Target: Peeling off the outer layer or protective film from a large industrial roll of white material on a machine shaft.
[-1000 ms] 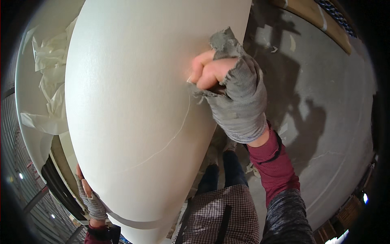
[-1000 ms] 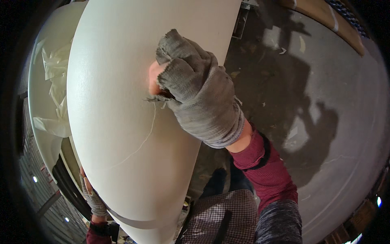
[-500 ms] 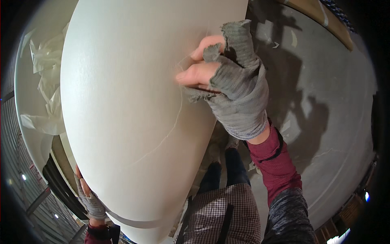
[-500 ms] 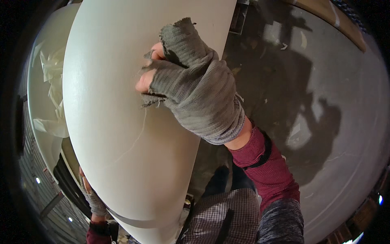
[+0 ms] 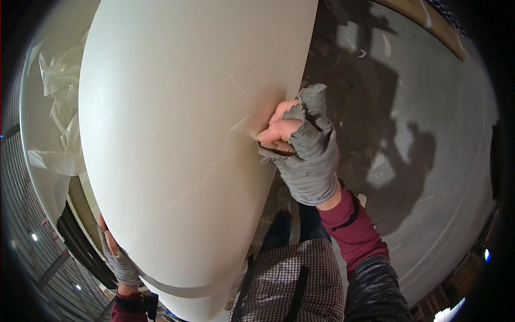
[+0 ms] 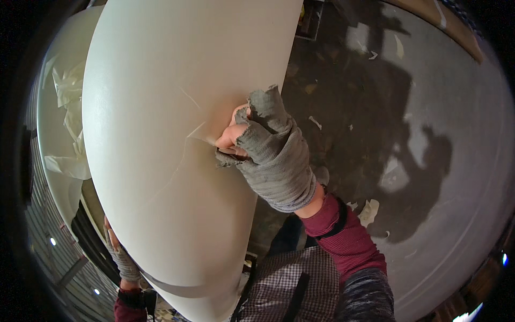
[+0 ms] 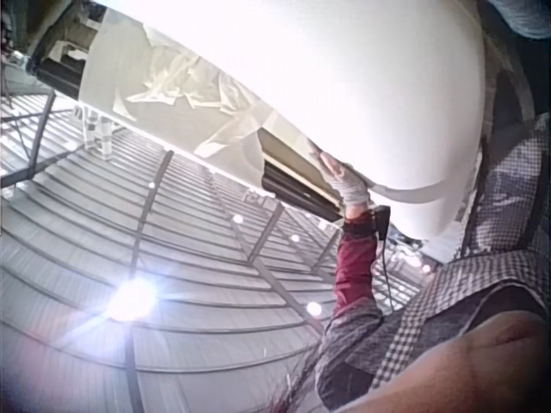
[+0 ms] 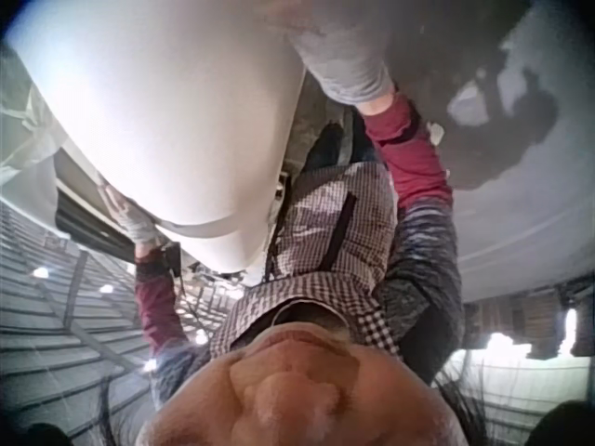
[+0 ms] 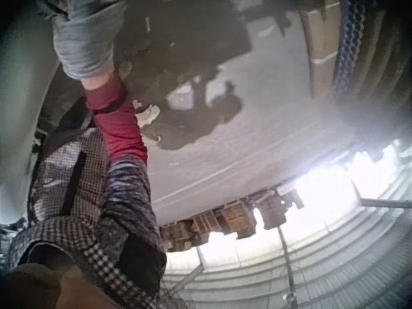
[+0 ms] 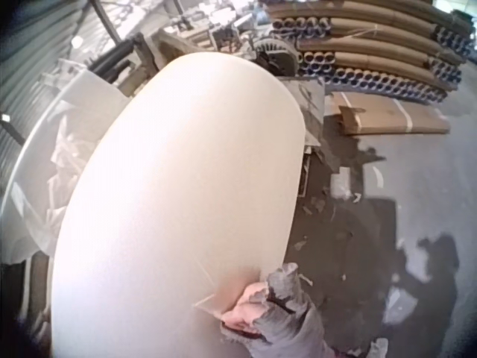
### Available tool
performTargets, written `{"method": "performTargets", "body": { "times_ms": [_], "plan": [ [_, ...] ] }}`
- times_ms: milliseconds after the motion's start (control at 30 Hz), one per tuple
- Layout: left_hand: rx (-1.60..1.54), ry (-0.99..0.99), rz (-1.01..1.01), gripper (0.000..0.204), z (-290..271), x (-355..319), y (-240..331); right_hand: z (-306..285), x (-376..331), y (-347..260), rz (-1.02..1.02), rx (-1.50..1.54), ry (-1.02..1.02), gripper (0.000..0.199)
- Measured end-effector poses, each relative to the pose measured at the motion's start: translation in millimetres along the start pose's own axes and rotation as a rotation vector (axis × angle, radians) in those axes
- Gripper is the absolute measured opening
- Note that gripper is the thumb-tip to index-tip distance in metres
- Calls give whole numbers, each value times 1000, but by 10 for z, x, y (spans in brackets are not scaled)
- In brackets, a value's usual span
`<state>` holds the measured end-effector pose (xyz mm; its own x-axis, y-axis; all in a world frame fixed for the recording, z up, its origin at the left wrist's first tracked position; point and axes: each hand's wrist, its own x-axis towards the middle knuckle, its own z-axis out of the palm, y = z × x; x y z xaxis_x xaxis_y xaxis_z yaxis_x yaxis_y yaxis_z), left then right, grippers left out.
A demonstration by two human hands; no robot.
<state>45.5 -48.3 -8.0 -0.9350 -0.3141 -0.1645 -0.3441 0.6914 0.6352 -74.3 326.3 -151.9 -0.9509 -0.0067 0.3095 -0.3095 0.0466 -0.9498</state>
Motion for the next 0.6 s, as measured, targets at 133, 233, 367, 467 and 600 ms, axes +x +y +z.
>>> {"method": "performTargets", "body": {
  "times_ms": [133,233,367,467,600],
  "plan": [
    [-94,-11,-40,71,27,28,18,46,-162,-23,78,9,59,29],
    [-135,-26,-7,72,-121,45,-218,142,-261,-115,121,28,98,28],
    [-84,-11,-4,73,-133,17,-284,280,-394,-204,101,115,193,26],
    [11,-24,59,67,-100,20,-224,307,-493,-280,135,48,196,27],
    [-115,-47,-8,69,12,16,-9,384,-662,-385,224,41,182,23]
  ]
}}
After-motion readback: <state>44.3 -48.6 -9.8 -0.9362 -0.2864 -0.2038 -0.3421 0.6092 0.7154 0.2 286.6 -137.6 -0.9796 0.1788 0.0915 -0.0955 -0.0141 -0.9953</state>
